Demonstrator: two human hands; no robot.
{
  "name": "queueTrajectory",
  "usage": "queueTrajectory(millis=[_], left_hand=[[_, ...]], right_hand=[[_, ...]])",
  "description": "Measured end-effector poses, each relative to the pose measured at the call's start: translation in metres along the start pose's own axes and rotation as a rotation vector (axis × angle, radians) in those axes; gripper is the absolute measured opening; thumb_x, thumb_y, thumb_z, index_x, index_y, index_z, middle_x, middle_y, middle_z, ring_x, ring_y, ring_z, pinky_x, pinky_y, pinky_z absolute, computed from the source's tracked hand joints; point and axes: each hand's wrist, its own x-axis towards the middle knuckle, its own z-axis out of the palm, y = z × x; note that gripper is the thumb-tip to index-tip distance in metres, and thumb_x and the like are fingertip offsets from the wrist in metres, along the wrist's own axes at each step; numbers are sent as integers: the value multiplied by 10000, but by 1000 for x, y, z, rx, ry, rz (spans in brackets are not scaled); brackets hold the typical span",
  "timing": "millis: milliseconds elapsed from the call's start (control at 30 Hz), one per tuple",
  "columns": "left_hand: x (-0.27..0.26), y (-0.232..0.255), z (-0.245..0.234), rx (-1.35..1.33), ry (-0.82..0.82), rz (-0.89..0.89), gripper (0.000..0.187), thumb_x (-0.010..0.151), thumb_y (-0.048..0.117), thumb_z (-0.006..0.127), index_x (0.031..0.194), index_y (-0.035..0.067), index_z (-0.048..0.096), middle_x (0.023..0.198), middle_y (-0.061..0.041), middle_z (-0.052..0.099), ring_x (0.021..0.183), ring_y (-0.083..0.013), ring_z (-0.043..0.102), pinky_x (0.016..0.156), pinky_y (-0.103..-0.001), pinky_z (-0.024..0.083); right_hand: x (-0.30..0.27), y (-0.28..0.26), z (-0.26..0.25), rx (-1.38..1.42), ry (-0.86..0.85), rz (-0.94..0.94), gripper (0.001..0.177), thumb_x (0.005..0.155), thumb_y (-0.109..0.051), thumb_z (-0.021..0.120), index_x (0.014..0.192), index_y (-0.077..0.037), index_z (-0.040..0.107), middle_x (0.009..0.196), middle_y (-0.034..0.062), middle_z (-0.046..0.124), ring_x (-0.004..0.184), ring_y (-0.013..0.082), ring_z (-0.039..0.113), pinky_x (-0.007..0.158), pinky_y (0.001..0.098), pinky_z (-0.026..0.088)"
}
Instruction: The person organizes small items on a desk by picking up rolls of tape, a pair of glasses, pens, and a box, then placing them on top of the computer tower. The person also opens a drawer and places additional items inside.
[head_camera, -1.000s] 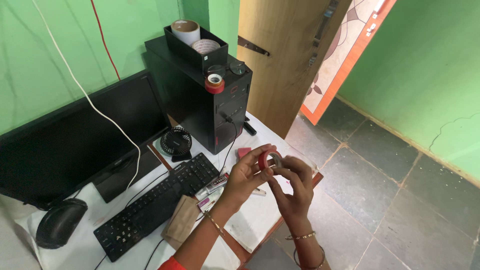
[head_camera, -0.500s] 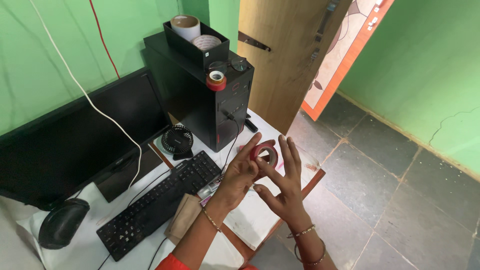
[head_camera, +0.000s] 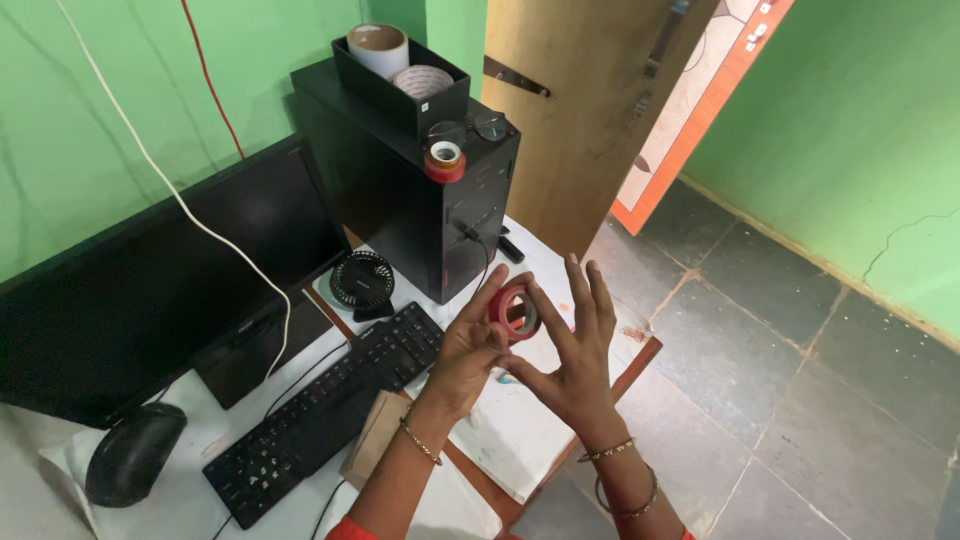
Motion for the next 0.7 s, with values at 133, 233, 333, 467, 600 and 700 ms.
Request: queueTrajectory(millis=[133,233,333,467,600,700], left_hand=[[3,7,-8,-14,9,68,915,894,329,770,1626,77,281,1617,-138,436,1434,-228,478,1098,-313,482],[4,14,-12,-19,1,84,905,907,340,765,1630,77,287,1616,-154,443,1439,-233,481,1179,-324,458],[5,20,-17,1,-10,53,905,890,368,764,1624,85,315,1586,-164,477,1404,-239,512,1154,-358,469],[9,31,-29,76,-4,-22,899,861,389,766,1602,85,357,1540,-161,518,1351,-244,549,1095,-409,495],[14,32,-40,92,8,-17,879,884,376,774,1596,69,362,1544,-163,518,1386,-233,528,1154,-385,457],[14,28,-47,72,21,11,873,893,370,776,1596,62,360,1550,-168,514,1400,-235,522,1177,-383,439]], right_hand=[[4,5,8,29,-5,9,738,773,-466,846,1404,-155,624,1652,180,348,1572,419,243,1230,568,263],[7,7,17,42,4,22,661,756,-402,874,1330,-158,658,1639,166,379,1569,410,269,1236,561,277],[14,10,24,47,1,12,593,739,-379,885,1242,-153,667,1626,165,382,1558,414,268,1228,568,273],[31,16,31,53,-42,-45,590,713,-401,897,1180,-136,653,1615,177,361,1541,442,239,1205,586,255],[41,19,39,46,-50,-70,609,662,-446,915,1120,-141,654,1596,161,385,1531,442,234,1201,586,257],[41,20,46,32,-28,-58,591,641,-449,922,1082,-150,665,1571,147,422,1529,422,260,1200,583,263]])
